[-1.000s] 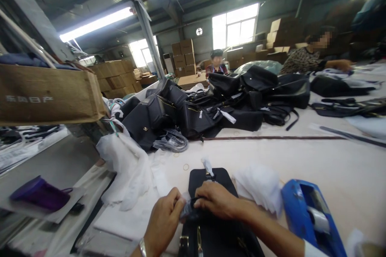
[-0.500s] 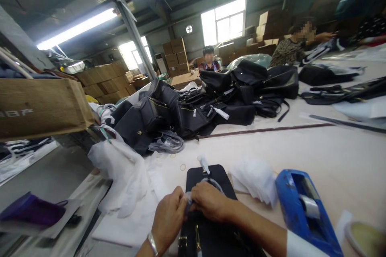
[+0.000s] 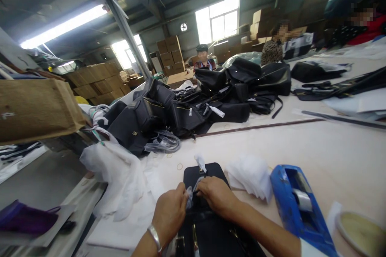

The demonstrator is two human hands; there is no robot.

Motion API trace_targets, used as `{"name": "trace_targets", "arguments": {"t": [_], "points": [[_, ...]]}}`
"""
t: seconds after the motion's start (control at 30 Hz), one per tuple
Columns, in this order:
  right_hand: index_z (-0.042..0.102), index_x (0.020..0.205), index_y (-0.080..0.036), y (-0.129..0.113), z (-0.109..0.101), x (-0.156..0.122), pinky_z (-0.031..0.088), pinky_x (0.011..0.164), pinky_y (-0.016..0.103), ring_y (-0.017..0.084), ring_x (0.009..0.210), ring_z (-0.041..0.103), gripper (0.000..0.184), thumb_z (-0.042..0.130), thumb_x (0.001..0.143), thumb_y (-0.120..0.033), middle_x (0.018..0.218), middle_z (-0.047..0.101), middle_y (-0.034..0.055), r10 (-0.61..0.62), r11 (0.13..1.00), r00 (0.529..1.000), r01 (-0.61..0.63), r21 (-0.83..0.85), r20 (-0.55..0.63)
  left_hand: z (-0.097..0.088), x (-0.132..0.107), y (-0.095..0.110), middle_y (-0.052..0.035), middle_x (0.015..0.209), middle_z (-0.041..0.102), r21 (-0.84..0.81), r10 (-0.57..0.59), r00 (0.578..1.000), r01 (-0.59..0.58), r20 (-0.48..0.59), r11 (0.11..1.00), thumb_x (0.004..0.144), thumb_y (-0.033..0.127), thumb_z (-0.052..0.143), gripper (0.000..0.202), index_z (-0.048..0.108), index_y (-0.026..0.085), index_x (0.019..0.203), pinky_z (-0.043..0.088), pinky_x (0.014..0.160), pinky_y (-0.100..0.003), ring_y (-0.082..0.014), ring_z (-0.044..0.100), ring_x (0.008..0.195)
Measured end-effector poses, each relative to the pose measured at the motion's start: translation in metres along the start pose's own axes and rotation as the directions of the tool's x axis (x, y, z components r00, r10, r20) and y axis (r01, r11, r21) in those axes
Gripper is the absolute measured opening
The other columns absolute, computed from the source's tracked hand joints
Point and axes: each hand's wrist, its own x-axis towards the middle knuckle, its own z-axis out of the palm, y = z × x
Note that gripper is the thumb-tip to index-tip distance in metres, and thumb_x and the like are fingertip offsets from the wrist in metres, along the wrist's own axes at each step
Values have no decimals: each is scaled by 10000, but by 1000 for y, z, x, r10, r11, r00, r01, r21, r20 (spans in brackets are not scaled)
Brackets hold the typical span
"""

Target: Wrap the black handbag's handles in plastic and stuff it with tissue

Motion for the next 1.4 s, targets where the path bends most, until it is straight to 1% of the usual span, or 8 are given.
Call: {"name": "trace_targets", "arguments": {"t": [0.17,0.33,0.5,0.9,1.07,1.17,1.27,1.4], "points": [[676,844,-182,0,3,2,392,726,285,200,864,630,172,517,900,-220,883,700,54,-14,1000,1000,14,-1,21,0,12,12,-48,734,707,83,52,998,-55,36,995,940,232,334,180,499,230,866,236,546,-312,-232,667,688],[648,1035,-191,11,-2,-9,415,740,287,222,906,649,195,513,898,-225,979,712,68,68,998,998,-68,12,-2,2,17,8,-34,743,707,92,49,997,-54,60,994,948,263,335,191,503,232,863,263,555,-302,-213,668,707],[664,863,-169,7,-1,-8,414,731,305,240,861,657,176,490,862,-140,893,721,99,106,994,994,-106,-3,-6,-3,21,9,-29,749,700,92,49,997,-55,67,994,942,275,357,177,496,243,836,288,578,-295,-217,663,730],[663,862,-143,3,11,-9,445,731,335,280,850,677,222,443,850,-112,870,725,140,181,974,983,-177,143,-13,14,34,28,-75,740,697,-24,57,995,-55,80,998,907,240,371,184,527,216,813,251,570,-312,-235,636,688],[464,1309,-179,13,11,-18,464,832,281,213,1014,648,421,485,890,-211,1125,694,88,140,934,990,-129,333,-10,15,36,19,-21,662,642,-223,20,996,-1,81,975,900,288,408,206,511,217,736,280,565,-283,-180,582,630],[388,1379,-221,15,13,-19,428,918,288,214,1132,580,616,619,809,-249,1289,608,70,116,866,993,-93,490,-15,21,37,16,-3,663,620,-368,-9,996,43,92,929,867,298,463,179,517,214,719,308,572,-271,-168,579,648],[584,1126,-223,11,18,-14,438,838,288,215,974,623,379,649,753,-200,1073,687,27,113,815,993,-86,573,-12,31,37,16,9,647,601,-536,-73,983,153,167,830,843,331,477,172,495,214,717,358,507,-245,-164,606,577],[616,892,-208,6,21,-8,413,722,256,177,802,610,135,627,761,-176,851,673,-15,104,806,994,-76,587,-14,34,28,12,1,603,616,-723,-141,954,294,265,625,868,441,419,231,429,220,801,399,421,-233,-170,612,462]]}}
